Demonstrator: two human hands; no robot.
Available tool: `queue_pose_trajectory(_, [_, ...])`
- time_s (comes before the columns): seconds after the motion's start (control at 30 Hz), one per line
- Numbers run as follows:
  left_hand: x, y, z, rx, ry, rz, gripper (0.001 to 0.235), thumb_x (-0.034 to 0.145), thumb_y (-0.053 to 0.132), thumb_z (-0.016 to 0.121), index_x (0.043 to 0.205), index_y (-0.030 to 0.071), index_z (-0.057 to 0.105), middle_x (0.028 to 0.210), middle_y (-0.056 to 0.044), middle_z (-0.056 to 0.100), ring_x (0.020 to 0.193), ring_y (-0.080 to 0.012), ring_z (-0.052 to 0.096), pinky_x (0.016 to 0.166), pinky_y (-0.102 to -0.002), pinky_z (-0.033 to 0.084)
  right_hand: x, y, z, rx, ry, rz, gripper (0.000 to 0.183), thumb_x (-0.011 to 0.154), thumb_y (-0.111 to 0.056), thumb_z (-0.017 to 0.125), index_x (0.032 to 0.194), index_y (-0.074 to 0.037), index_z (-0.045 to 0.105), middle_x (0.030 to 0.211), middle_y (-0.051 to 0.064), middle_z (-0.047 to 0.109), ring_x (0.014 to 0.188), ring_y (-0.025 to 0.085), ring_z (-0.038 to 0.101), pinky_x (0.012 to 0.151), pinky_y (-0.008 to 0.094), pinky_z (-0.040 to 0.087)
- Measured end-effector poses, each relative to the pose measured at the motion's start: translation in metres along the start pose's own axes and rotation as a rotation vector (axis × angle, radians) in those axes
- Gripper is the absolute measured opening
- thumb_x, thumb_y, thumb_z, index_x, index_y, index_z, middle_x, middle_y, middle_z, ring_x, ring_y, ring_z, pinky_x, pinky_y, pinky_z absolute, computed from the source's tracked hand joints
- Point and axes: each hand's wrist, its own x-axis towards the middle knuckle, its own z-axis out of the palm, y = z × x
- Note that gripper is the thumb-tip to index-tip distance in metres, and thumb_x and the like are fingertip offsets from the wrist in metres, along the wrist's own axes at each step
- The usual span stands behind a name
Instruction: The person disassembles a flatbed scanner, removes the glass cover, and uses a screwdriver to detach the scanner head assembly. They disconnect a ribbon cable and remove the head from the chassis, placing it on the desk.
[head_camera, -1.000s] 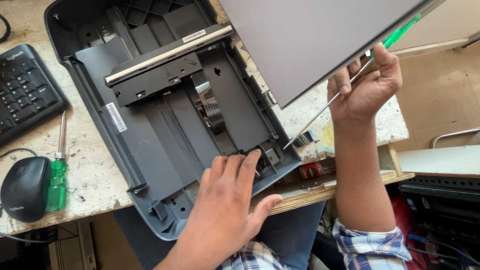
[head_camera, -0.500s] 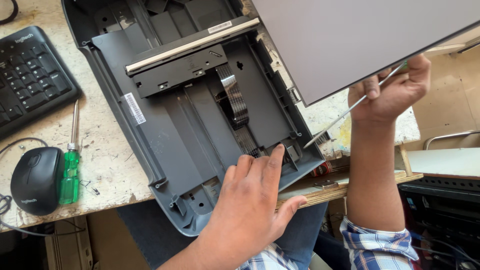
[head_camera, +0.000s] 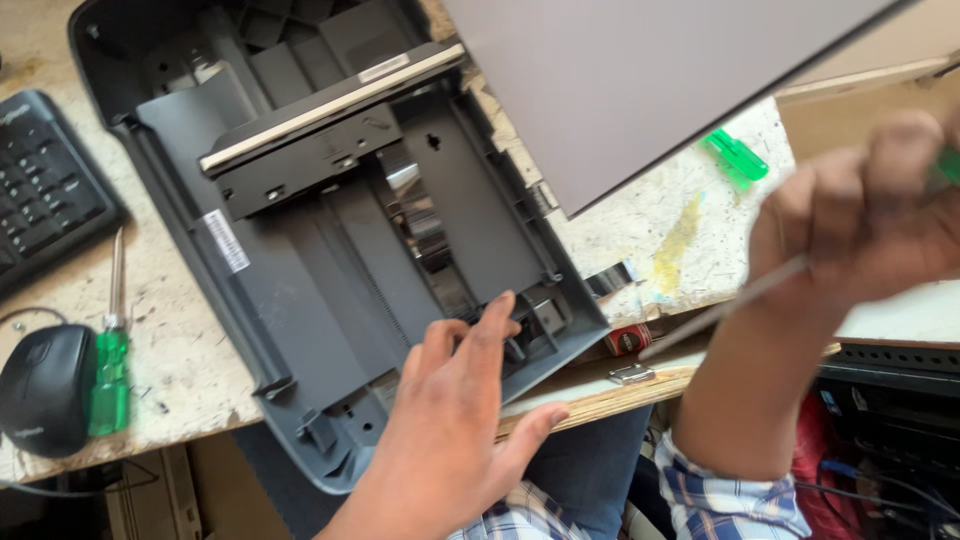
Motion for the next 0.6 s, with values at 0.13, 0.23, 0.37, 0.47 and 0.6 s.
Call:
queue_pose_trajectory(0.13, [0.005, 0.003, 0.001, 0.034, -0.055, -0.1, 0.097, 0.082, 0.039, 0.079, 0.155, -0.001, 0.029, 0.135, -0.02, 0.059, 0.124, -0.0402, 0.049, 0.097, -0.052, 0.038, -0.028, -0.036, 0.085, -0.696, -0.209, 0.191, 0.021, 0.108, -0.024, 0.054, 0.124, -0.014, 0.063, 0.084, 0.009, 0.068, 0.056, 0.015, 0.062, 0.042, 0.023, 0.044])
queue_pose_trajectory(0.23, [0.006, 0.001, 0.004, 0.082, -0.048, -0.105, 0.097, 0.081, 0.039, 0.079, 0.154, -0.002, 0.028, 0.136, -0.02, 0.058, 0.125, -0.0397, 0.049, 0.098, -0.052, 0.038, -0.063, -0.034, 0.143, -1.44, -0.239, 0.587, 0.018, 0.1, -0.016, 0.065, 0.117, -0.017, 0.071, 0.085, 0.009, 0.075, 0.07, 0.017, 0.07, 0.058, 0.032, 0.055])
queue_pose_trajectory(0.37, [0.004, -0.004, 0.01, 0.08, 0.006, -0.056, 0.099, 0.081, 0.04, 0.079, 0.155, -0.004, 0.028, 0.136, -0.018, 0.06, 0.122, -0.0381, 0.051, 0.101, -0.052, 0.038, -0.059, -0.005, 0.145, -1.313, -0.593, 0.5, 0.035, 0.087, -0.018, 0.073, 0.117, -0.002, 0.064, 0.087, 0.016, 0.075, 0.069, 0.034, 0.071, 0.055, 0.041, 0.052])
queue_pose_trajectory(0.47, [0.002, -0.004, 0.01, 0.084, 0.014, -0.05, 0.099, 0.082, 0.04, 0.079, 0.155, -0.004, 0.029, 0.132, -0.019, 0.06, 0.121, -0.0385, 0.051, 0.102, -0.052, 0.038, -0.061, 0.005, 0.147, -1.365, -0.583, 0.592, 0.032, 0.088, -0.018, 0.071, 0.114, -0.003, 0.064, 0.075, 0.016, 0.071, 0.064, 0.038, 0.068, 0.052, 0.046, 0.048])
queue_pose_trajectory(0.6, [0.002, 0.0, 0.006, 0.063, 0.044, -0.026, 0.089, 0.082, 0.033, 0.077, 0.148, -0.006, 0.031, 0.127, -0.021, 0.061, 0.122, -0.0403, 0.052, 0.098, -0.051, 0.039, -0.06, 0.004, 0.137, -1.26, -0.534, 0.788, 0.022, 0.091, -0.018, 0.069, 0.105, -0.003, 0.062, 0.073, 0.014, 0.071, 0.068, 0.035, 0.071, 0.057, 0.044, 0.05])
